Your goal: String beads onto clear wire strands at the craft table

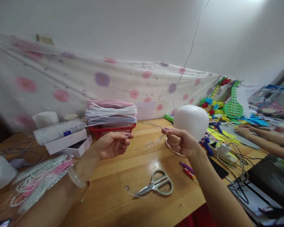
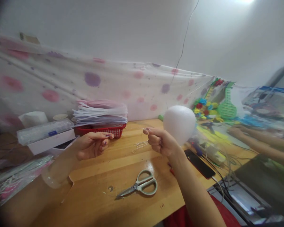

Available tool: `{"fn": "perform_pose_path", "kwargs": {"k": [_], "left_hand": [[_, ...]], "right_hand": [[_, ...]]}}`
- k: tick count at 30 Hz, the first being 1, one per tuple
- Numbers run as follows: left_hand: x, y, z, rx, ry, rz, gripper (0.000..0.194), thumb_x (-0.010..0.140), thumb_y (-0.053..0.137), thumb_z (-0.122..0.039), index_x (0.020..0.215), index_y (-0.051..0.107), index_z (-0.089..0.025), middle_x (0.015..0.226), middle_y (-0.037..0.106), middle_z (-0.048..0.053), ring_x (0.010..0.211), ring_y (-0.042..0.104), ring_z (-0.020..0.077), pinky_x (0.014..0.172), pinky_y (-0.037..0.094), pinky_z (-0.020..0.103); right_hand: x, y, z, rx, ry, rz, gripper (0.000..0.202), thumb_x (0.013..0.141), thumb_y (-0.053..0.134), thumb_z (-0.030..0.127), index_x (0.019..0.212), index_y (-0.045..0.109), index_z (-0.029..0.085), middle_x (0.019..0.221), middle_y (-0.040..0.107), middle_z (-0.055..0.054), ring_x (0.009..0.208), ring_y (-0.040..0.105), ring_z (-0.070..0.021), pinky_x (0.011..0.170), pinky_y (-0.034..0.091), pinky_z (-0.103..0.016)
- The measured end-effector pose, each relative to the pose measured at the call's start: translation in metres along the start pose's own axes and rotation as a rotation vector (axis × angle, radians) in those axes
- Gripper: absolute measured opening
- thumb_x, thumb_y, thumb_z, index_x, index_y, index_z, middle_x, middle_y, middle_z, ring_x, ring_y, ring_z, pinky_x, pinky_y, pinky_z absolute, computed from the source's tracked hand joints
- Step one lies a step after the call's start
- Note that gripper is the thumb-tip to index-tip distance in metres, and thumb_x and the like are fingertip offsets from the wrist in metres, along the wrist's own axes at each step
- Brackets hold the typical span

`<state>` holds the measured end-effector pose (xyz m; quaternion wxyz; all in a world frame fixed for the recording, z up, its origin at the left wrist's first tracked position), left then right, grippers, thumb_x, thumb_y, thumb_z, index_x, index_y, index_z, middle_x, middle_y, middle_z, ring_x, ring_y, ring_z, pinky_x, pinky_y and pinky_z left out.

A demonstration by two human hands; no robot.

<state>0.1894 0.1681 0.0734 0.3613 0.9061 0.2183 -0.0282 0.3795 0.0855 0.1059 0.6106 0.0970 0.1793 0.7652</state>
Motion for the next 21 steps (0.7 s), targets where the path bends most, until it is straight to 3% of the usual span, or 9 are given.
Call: {"fn": "perform_pose_path", "kwargs": {"k": [5, 11, 21], "left_hand": [[0.003, 0.01, -0.005, -0.014, -0.057, 0.039, 0.018, 0.085, 0.054, -0.01, 0.097, 0.066, -0.004, 0.052, 0.062, 0.001, 0.046, 0.061, 0.0113, 0.045, 0.05, 0.018], [0.007, 0.016, -0.001, -0.009, -0.107, 0.101, 0.013, 0.085, 0.053, -0.009, 0.09, 0.065, -0.006, 0.062, 0.066, 0.005, 0.051, 0.064, 0.0112, 0.049, 0.051, 0.017], [0.008, 0.017, 0.002, -0.021, -0.031, 0.068, 0.008, 0.085, 0.055, -0.013, 0.085, 0.062, -0.009, 0.051, 0.055, -0.002, 0.048, 0.058, 0.0097, 0.048, 0.048, 0.018]], "right_hand": [[0.0, 0.002, -0.005, -0.043, 0.012, 0.013, 0.024, 0.078, 0.069, 0.031, 0.078, 0.047, 0.02, 0.043, 0.019, 0.014, 0.041, 0.003, -0.0052, 0.031, 0.009, -0.014], [0.0, 0.008, -0.009, -0.053, 0.033, 0.051, 0.022, 0.08, 0.066, 0.03, 0.076, 0.046, 0.02, 0.044, 0.018, 0.014, 0.041, 0.002, -0.0054, 0.031, 0.009, -0.014], [-0.002, 0.004, -0.006, -0.053, -0.005, -0.008, 0.024, 0.077, 0.067, 0.03, 0.076, 0.046, 0.02, 0.044, 0.017, 0.014, 0.041, 0.002, -0.0051, 0.031, 0.006, -0.015]]}}
Point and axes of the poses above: each hand's wrist, its own x-axis towards the middle knuckle, its own y-axis out of the palm, z = x × y, the point moved 7 cm from there along x, towards the middle knuckle
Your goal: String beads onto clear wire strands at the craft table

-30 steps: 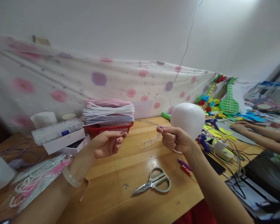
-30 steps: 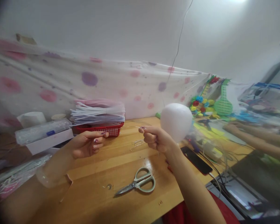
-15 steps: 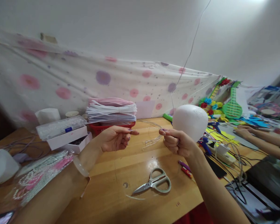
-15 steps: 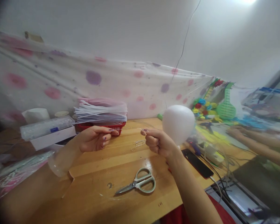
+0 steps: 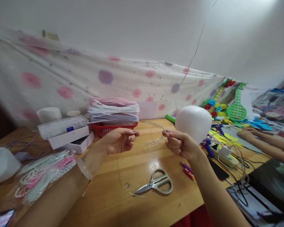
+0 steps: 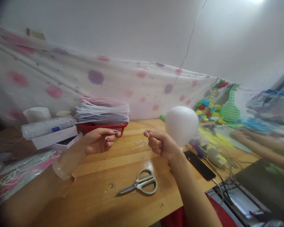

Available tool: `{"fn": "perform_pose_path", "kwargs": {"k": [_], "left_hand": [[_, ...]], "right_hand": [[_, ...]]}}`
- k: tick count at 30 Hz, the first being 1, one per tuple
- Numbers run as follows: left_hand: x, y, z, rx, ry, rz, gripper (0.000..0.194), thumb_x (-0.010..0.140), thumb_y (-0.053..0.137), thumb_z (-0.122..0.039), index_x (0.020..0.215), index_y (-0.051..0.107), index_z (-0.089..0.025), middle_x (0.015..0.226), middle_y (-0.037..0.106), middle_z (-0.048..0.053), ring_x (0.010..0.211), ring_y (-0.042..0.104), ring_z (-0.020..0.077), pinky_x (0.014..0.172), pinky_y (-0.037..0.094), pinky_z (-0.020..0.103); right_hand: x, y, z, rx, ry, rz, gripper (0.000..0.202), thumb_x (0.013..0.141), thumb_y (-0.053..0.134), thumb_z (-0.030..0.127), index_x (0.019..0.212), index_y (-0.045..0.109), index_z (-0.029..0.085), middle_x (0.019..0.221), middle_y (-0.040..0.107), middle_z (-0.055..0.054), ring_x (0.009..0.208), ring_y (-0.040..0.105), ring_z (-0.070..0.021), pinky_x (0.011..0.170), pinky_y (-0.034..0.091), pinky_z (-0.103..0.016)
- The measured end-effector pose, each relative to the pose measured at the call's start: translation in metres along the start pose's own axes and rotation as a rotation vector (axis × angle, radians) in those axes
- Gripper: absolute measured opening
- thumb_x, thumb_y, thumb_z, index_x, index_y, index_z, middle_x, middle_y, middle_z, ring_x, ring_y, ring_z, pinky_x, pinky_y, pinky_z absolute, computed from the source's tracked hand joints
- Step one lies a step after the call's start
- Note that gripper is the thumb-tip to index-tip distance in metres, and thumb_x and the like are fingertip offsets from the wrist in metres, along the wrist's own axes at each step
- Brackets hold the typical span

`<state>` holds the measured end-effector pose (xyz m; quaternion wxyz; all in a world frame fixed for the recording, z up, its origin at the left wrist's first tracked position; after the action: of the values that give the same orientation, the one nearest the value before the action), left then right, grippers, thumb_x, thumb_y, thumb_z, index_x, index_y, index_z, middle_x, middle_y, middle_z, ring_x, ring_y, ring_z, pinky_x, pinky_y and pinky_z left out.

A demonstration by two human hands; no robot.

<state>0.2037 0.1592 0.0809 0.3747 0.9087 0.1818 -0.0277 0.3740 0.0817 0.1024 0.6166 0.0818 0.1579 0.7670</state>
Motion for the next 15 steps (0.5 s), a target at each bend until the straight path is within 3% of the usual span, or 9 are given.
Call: {"fn": "perform_pose_path", "kwargs": {"k": [7, 11, 15], "left_hand": [[-0.003, -0.017, -0.006, -0.173, 0.126, -0.009, 0.019, 0.092, 0.043, -0.01, 0.083, 0.059, -0.01, 0.047, 0.044, -0.007, 0.038, 0.044, 0.004, 0.047, 0.045, 0.017], [0.0, -0.02, -0.01, -0.226, 0.152, -0.035, 0.027, 0.095, 0.035, -0.009, 0.082, 0.059, -0.01, 0.041, 0.033, -0.009, 0.03, 0.032, 0.0036, 0.035, 0.03, 0.015], [0.003, -0.017, -0.013, -0.273, 0.178, -0.046, 0.031, 0.096, 0.031, -0.012, 0.091, 0.061, -0.008, 0.042, 0.033, -0.009, 0.03, 0.032, 0.0053, 0.035, 0.028, 0.017]], "right_hand": [[-0.007, -0.019, 0.007, 0.153, -0.167, -0.203, 0.027, 0.073, 0.073, 0.022, 0.079, 0.046, 0.02, 0.047, 0.012, 0.014, 0.045, 0.0, -0.0056, 0.034, 0.005, -0.015], [-0.007, -0.021, 0.0, 0.226, -0.169, -0.256, 0.025, 0.073, 0.073, 0.019, 0.079, 0.049, 0.02, 0.047, 0.012, 0.014, 0.044, 0.002, -0.0057, 0.034, 0.006, -0.015], [-0.006, -0.022, -0.001, 0.28, -0.182, -0.264, 0.022, 0.075, 0.072, 0.017, 0.079, 0.05, 0.019, 0.048, 0.011, 0.014, 0.043, 0.005, -0.0057, 0.034, 0.01, -0.014]]}}
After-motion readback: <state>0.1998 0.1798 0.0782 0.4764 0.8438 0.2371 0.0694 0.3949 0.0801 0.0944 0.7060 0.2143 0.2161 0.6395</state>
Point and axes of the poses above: each hand's wrist, its own x-axis towards the middle knuckle, its own y-axis out of the palm, z = x × y, the point moved 7 cm from there along x, towards the middle knuckle
